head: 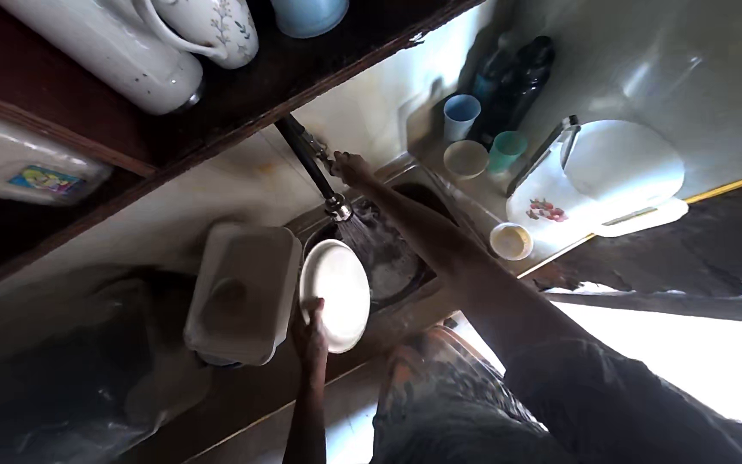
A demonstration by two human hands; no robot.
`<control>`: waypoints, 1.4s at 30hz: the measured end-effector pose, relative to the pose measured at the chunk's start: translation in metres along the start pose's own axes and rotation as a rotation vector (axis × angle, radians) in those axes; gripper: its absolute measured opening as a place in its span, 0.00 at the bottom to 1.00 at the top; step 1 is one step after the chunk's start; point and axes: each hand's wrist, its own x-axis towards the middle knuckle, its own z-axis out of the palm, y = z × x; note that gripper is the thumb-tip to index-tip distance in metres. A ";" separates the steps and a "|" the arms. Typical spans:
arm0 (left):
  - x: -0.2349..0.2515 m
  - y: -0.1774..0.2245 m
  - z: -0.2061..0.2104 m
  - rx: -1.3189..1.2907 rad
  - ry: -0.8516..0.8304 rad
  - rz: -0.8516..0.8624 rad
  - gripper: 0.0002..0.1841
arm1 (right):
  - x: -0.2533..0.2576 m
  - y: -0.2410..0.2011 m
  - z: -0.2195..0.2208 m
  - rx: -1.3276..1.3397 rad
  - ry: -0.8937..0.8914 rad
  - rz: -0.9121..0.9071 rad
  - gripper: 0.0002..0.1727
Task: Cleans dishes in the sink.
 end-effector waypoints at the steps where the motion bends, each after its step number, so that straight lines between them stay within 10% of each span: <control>1: 0.005 -0.003 -0.001 -0.035 0.028 -0.055 0.21 | 0.002 0.000 0.001 -0.073 -0.015 -0.015 0.25; 7: 0.014 0.006 0.010 -0.245 0.138 -0.229 0.21 | -0.004 0.037 0.029 0.837 0.028 0.288 0.29; 14: 0.023 -0.011 0.058 -0.345 -0.035 -0.286 0.22 | -0.182 -0.002 0.156 0.368 -0.023 -0.178 0.22; 20: -0.010 0.026 0.057 -0.151 -0.042 -0.184 0.20 | -0.122 0.040 0.104 0.110 0.013 0.137 0.22; 25: 0.011 -0.003 0.055 -0.226 -0.101 -0.087 0.18 | -0.183 0.012 0.155 0.300 0.160 -0.282 0.22; 30: -0.006 0.019 0.048 -0.226 -0.033 -0.226 0.18 | -0.130 0.040 0.111 0.122 0.087 0.068 0.22; 36: 0.029 -0.002 0.034 -0.381 0.041 -0.325 0.25 | -0.225 0.010 0.157 0.112 0.030 -0.327 0.25; 42: 0.000 0.016 0.040 -0.355 -0.007 -0.403 0.25 | -0.148 0.061 0.121 -0.031 0.024 0.030 0.27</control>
